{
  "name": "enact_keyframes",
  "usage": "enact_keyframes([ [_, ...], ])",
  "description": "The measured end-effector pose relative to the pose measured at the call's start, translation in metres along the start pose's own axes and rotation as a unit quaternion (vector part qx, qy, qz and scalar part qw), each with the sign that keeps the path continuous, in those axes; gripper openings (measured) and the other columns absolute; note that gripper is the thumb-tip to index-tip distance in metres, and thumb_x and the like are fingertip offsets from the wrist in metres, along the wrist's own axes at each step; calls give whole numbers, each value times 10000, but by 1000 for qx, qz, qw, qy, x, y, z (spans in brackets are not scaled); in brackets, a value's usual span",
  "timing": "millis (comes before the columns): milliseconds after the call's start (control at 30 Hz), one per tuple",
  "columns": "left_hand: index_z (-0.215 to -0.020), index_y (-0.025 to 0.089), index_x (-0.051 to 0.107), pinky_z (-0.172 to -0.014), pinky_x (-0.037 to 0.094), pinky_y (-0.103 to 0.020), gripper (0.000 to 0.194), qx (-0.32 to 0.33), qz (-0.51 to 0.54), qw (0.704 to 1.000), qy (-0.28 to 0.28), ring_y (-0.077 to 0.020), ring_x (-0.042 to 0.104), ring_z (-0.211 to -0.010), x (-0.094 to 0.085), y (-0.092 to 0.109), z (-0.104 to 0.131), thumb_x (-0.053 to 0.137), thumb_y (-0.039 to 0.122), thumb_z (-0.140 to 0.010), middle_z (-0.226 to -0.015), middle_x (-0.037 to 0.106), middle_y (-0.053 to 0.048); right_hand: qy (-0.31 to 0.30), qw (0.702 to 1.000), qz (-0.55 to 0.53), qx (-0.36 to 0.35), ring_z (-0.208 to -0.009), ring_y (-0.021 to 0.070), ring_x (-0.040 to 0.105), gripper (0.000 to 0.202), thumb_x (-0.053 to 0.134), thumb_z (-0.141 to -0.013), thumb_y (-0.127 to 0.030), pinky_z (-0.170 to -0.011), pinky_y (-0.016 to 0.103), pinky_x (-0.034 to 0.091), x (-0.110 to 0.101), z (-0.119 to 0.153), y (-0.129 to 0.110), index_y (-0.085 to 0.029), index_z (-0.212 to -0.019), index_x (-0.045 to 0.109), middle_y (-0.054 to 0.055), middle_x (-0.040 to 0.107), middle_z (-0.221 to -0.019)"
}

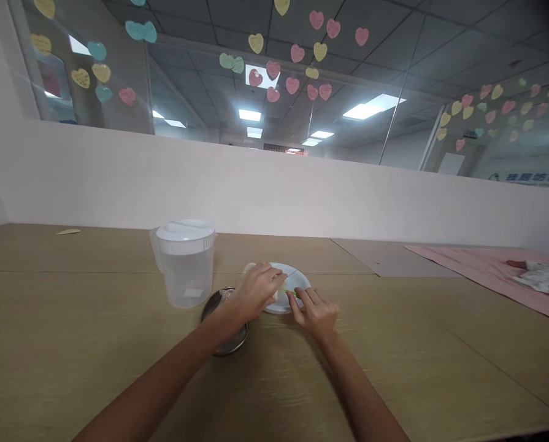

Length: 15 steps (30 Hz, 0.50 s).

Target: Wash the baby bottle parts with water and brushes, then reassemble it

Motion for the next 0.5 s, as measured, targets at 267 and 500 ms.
enact_keyframes([
  [267, -1027, 153, 534, -790, 343, -356, 248, -46, -91, 994, 31, -222, 512, -935, 6, -18, -4, 423, 61, -826, -1003, 596, -95, -37, 993, 51, 96, -583, 131, 509, 373, 407, -854, -341, -536, 265, 216, 8, -1, 27, -167, -620, 638, 40, 606, -585],
  [500, -909, 119, 582, -796, 360, -372, 251, -32, -164, 986, 22, -229, 518, -913, 29, -31, -5, 375, 11, -818, -946, 603, -116, -140, 896, 16, 420, -632, 167, 563, 484, 253, -897, -369, -511, 244, 235, 27, 12, 67, -149, -781, 668, 92, 664, -737],
])
Point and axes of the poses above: each hand's wrist, its own z-axis away from the middle knuckle, its own x-axis out of the palm, y = z × x, the point moved 2 cm from there along -z, towards the middle knuckle
